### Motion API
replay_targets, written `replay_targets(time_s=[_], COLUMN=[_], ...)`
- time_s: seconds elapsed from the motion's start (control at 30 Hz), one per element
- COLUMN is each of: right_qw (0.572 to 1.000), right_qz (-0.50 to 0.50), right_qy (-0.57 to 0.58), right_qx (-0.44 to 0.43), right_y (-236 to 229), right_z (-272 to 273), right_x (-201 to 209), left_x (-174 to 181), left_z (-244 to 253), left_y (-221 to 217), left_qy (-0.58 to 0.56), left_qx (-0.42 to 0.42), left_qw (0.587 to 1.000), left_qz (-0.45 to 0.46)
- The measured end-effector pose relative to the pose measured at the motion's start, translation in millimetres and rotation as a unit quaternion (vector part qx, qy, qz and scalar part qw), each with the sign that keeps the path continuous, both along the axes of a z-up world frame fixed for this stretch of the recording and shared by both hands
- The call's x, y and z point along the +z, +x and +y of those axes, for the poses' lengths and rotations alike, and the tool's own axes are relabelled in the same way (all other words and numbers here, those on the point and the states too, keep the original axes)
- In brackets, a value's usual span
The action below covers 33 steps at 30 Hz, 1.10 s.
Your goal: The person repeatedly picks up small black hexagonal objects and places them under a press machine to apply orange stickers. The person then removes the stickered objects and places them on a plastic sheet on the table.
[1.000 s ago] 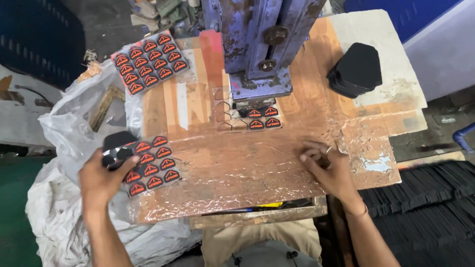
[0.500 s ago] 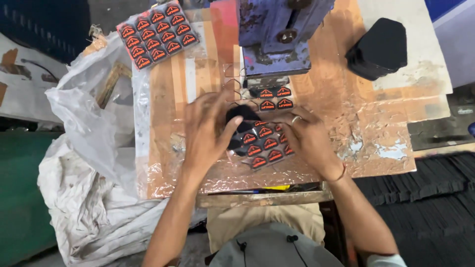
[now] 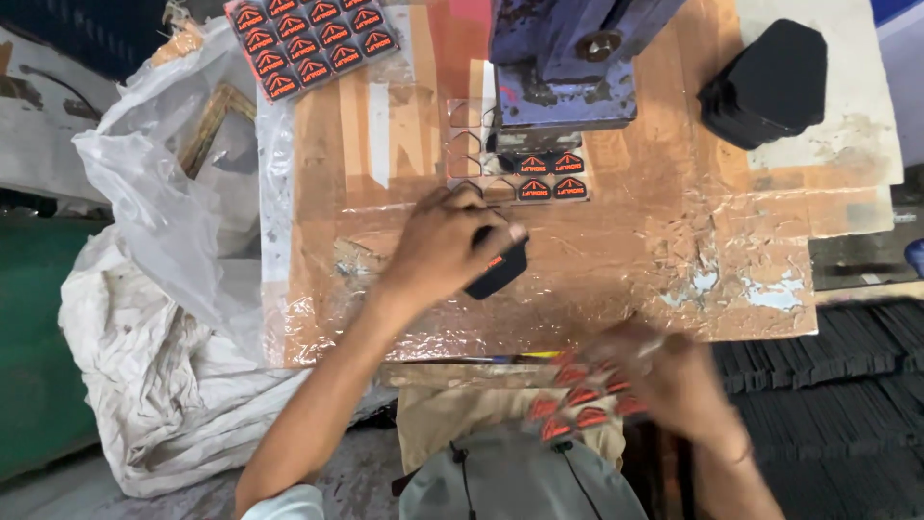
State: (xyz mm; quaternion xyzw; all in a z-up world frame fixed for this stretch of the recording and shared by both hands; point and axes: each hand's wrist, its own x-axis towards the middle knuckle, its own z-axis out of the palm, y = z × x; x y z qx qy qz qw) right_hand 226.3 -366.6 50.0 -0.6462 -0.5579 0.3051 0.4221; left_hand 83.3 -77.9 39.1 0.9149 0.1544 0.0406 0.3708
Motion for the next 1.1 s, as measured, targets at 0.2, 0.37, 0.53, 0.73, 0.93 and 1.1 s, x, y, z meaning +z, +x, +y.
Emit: replay_targets(time_s=[0.2, 0.37, 0.53, 0.73, 0.93, 1.1], right_qw=[0.945, 0.91, 0.903, 0.91, 0.827, 0.847], right_qz=[-0.089, -0.155, -0.14, -0.139, -0.422, -0.441], right_qy=[0.029, 0.032, 0.048, 0.016, -0.03, 0.044], right_qx=[-0.314, -0.383, -0.403, -0.391, -0.37, -0.292], right_y=[92, 116, 123, 148, 164, 184], right_z=[-8, 1, -14, -30, -23, 42], right_x=[-8, -41, -63, -56, 4, 40], left_x=[-20, -36, -21, -2, -47, -66], left_z=[-27, 80, 97, 40, 72, 70], left_y=[-30, -104, -101, 12, 80, 104], left_qy=[0.129, 0.181, 0.26, -0.114, 0.032, -0.1], left_qx=[0.018, 0.201, 0.273, 0.261, 0.155, 0.066], left_qw=[0.975, 0.948, 0.898, 0.956, 0.949, 0.952], left_qz=[-0.181, -0.165, -0.228, -0.064, -0.272, -0.281])
